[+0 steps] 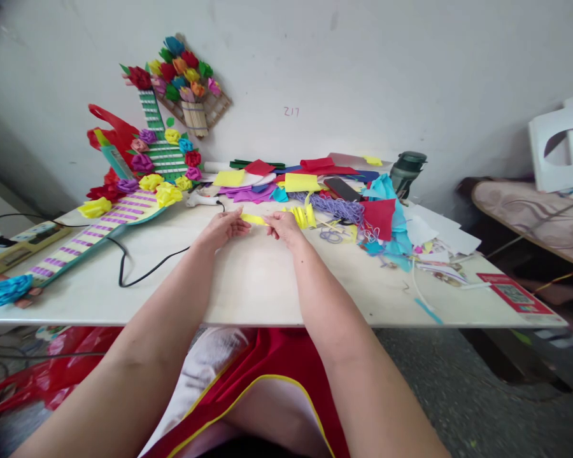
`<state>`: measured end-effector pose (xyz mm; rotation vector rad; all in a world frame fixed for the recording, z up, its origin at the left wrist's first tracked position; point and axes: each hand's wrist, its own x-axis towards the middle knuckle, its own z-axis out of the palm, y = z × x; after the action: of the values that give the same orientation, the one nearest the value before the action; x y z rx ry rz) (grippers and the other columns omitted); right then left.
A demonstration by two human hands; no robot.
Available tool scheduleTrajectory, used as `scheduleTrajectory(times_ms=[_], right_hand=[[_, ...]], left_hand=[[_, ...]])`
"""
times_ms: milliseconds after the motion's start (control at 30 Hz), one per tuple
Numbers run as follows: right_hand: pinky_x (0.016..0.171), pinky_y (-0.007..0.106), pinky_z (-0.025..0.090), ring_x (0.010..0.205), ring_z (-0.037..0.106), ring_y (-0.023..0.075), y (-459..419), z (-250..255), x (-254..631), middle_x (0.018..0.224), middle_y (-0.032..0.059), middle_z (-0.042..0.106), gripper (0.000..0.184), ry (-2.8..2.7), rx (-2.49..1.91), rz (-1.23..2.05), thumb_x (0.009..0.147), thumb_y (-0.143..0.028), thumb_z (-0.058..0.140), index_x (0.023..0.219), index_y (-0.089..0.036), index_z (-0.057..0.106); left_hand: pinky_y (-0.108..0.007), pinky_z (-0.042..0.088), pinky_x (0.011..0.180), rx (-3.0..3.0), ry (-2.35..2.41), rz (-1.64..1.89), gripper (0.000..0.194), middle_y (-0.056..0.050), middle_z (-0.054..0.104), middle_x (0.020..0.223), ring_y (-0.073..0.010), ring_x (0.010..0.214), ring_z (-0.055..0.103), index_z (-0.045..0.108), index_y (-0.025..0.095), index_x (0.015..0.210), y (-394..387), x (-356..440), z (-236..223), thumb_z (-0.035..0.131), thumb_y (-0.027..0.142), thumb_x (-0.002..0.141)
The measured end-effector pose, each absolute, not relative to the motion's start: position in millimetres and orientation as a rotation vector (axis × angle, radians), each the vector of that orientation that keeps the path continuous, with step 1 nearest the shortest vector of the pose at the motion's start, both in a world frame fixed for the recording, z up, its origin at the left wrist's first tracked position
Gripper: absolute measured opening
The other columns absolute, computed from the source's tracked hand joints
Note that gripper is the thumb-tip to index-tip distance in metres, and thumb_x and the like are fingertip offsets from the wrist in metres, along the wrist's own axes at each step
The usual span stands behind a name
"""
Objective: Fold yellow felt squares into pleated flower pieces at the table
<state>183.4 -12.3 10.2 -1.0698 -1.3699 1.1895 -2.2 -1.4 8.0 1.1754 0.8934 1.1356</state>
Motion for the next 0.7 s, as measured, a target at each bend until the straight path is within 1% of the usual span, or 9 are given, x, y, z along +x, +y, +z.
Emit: scheduleTrajectory(times_ms=[67, 200, 267, 367, 400, 600, 700], right_hand=[[0.032, 0.016, 0.026, 0.029, 0.037, 0.0030, -11, 8, 181, 0.041, -0.0043, 0.053, 0.028, -1.365, -1.063, 1.182, 0.075, -0.030, 0.068, 0.056, -0.015, 0.053], [0.032, 0.015, 0.027, 0.030, 0.039, 0.0032, -11, 6, 177, 0.042, -0.0036, 0.055, 0.028, -1.374, -1.040, 1.210, 0.077, -0.030, 0.067, 0.058, -0.015, 0.052], [0.032, 0.015, 0.028, 0.030, 0.040, 0.0040, -12, 7, 177, 0.044, -0.0024, 0.057, 0.028, -1.360, -1.021, 1.262, 0.081, -0.033, 0.063, 0.063, -0.015, 0.054], [0.032, 0.017, 0.030, 0.030, 0.042, 0.0061, -13, 11, 180, 0.045, -0.0001, 0.058, 0.033, -1.296, -1.042, 1.367, 0.087, -0.043, 0.053, 0.073, -0.014, 0.058], [0.032, 0.017, 0.030, 0.030, 0.042, 0.0064, -14, 12, 181, 0.044, 0.0002, 0.058, 0.033, -1.276, -1.055, 1.396, 0.088, -0.043, 0.051, 0.075, -0.013, 0.058], [0.031, 0.016, 0.029, 0.030, 0.040, 0.0053, -16, 16, 185, 0.044, -0.0011, 0.057, 0.022, -1.295, -1.066, 1.479, 0.088, -0.026, 0.053, 0.070, -0.014, 0.054], [0.031, 0.016, 0.030, 0.030, 0.040, 0.0054, -17, 17, 186, 0.044, -0.0014, 0.057, 0.022, -1.302, -1.069, 1.481, 0.087, -0.027, 0.054, 0.069, -0.014, 0.054]], left_hand=[[-0.025, 0.051, 0.059, 1.179, 0.882, 1.087, 0.033, -0.010, 0.068, 0.067, -0.0130, 0.054, 0.063, 0.062, 0.009, 0.073, -2, 3, 7, 0.072, 0.040, 0.072], [-0.023, 0.048, 0.054, 1.203, 0.885, 1.088, 0.025, -0.007, 0.066, 0.059, -0.0108, 0.049, 0.058, 0.063, 0.008, 0.066, -3, 9, 7, 0.075, 0.029, 0.068], [-0.022, 0.046, 0.051, 1.198, 0.884, 1.121, 0.022, -0.006, 0.065, 0.057, -0.0097, 0.047, 0.057, 0.064, 0.008, 0.065, -3, 9, 7, 0.075, 0.026, 0.067], [-0.021, 0.044, 0.049, 1.194, 0.893, 1.139, 0.020, -0.005, 0.065, 0.057, -0.0089, 0.045, 0.056, 0.063, 0.008, 0.065, -3, 6, 8, 0.075, 0.024, 0.068], [-0.020, 0.044, 0.049, 1.197, 0.893, 1.141, 0.020, -0.005, 0.065, 0.058, -0.0087, 0.046, 0.056, 0.063, 0.008, 0.066, -2, 4, 8, 0.075, 0.025, 0.068], [-0.020, 0.047, 0.051, 1.177, 0.890, 1.150, 0.019, -0.008, 0.068, 0.064, -0.0100, 0.050, 0.060, 0.065, 0.007, 0.072, -3, -1, 9, 0.074, 0.024, 0.069], [-0.020, 0.048, 0.053, 1.160, 0.902, 1.154, 0.018, -0.008, 0.068, 0.066, -0.0103, 0.051, 0.062, 0.064, 0.007, 0.075, -5, -2, 11, 0.073, 0.022, 0.071]])
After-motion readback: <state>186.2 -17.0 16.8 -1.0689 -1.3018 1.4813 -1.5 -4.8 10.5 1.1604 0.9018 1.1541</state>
